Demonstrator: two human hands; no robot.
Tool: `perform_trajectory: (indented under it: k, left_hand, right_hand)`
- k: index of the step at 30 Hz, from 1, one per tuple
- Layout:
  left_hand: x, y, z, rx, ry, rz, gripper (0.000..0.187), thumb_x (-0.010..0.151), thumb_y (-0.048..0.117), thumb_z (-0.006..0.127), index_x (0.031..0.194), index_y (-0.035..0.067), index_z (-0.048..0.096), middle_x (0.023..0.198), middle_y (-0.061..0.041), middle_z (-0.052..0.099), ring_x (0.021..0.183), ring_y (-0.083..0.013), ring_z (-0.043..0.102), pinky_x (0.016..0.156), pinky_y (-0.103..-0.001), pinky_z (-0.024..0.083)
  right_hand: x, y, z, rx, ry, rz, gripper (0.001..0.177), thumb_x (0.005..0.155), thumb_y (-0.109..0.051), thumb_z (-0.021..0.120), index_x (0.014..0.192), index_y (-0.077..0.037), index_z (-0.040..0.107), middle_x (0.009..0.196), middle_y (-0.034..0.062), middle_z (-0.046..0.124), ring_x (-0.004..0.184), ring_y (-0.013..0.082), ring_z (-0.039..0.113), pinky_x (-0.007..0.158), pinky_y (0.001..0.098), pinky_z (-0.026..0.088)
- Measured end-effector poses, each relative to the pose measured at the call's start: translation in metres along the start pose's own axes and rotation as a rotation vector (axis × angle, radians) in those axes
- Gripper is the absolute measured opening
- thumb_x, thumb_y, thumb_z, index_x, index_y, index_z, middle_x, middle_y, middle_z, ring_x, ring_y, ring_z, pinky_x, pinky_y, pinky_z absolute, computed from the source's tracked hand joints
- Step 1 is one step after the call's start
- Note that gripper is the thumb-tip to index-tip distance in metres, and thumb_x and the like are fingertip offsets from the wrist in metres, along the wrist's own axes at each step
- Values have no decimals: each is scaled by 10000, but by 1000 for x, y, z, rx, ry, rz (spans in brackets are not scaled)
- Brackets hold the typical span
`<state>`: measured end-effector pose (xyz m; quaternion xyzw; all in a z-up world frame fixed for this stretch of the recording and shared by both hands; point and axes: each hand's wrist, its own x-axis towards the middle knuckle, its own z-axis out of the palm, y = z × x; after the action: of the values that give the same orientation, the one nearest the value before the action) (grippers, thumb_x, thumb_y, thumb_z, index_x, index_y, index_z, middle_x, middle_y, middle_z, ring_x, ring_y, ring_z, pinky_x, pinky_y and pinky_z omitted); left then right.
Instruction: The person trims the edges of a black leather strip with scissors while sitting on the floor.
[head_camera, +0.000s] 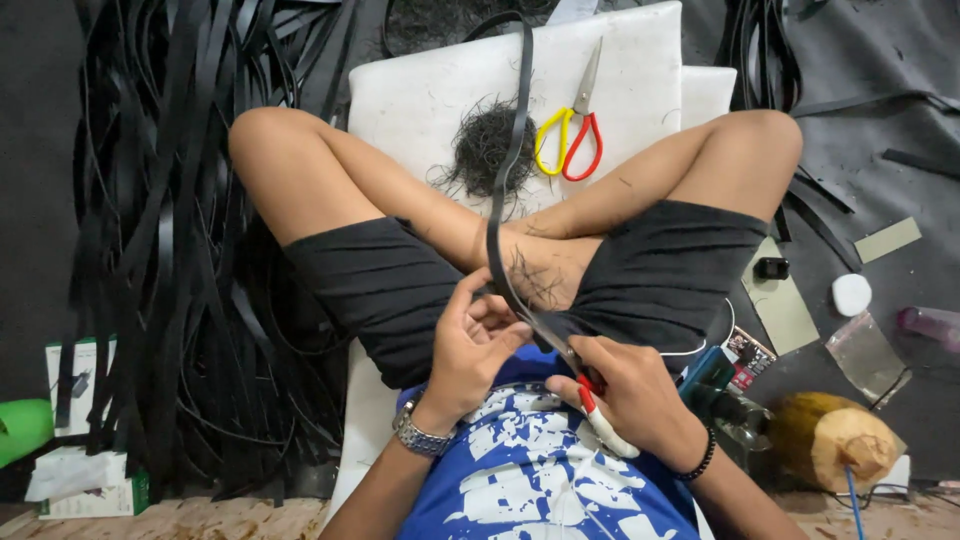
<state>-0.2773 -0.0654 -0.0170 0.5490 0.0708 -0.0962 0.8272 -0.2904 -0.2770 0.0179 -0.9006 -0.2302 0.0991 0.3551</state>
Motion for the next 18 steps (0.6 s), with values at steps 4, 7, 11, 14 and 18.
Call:
perform_trajectory:
  k: [4, 7, 11, 14, 18]
  left_hand:
    - [-2, 6, 7, 10, 2, -25, 636, 872, 20, 743, 1425, 14, 428, 1027, -126, 664, 977, -197, 704, 901, -320, 604]
    - [-2, 6, 6, -30, 3, -27, 656, 857, -22, 743, 1426, 22, 420, 977, -116, 650, 935, -192, 694, 881, -332, 613]
    - [-3, 9, 5, -7, 5, -33, 641, 852, -12, 740, 1411, 23, 429, 975, -128, 677, 928, -195, 699, 869, -326, 609]
    - [-3, 13, 5, -11, 3, -35, 638, 853, -11, 736, 1414, 20, 435, 958, -121, 674, 916, -195, 699, 860, -328, 622]
    - [-1, 10, 3, -91, -5, -40, 611, 848, -15, 736, 1395, 42, 469, 939, -100, 648, 896, -167, 682, 842, -327, 622]
  right_hand:
    - [4, -3, -1, -116, 65, -37, 414, 974, -512, 560, 823, -127, 541, 554, -22, 473, 418, 165, 457, 436, 329, 371]
    - [4, -2, 2, -100, 93, -73, 417, 973, -462, 604, 767, -115, 500, 515, -16, 411, 382, 139, 422, 418, 300, 351]
    - [1, -1, 7, -98, 127, -85, 383, 973, -412, 633, 784, -105, 503, 533, -10, 389, 411, 123, 387, 401, 286, 355]
    - [0, 1, 11, -124, 129, -88, 378, 980, -404, 627, 786, -108, 495, 535, -7, 396, 411, 118, 409, 394, 290, 346]
    - [1, 3, 15, -106, 158, -71, 353, 975, -412, 625, 836, -95, 552, 550, -8, 417, 429, 116, 427, 415, 292, 348]
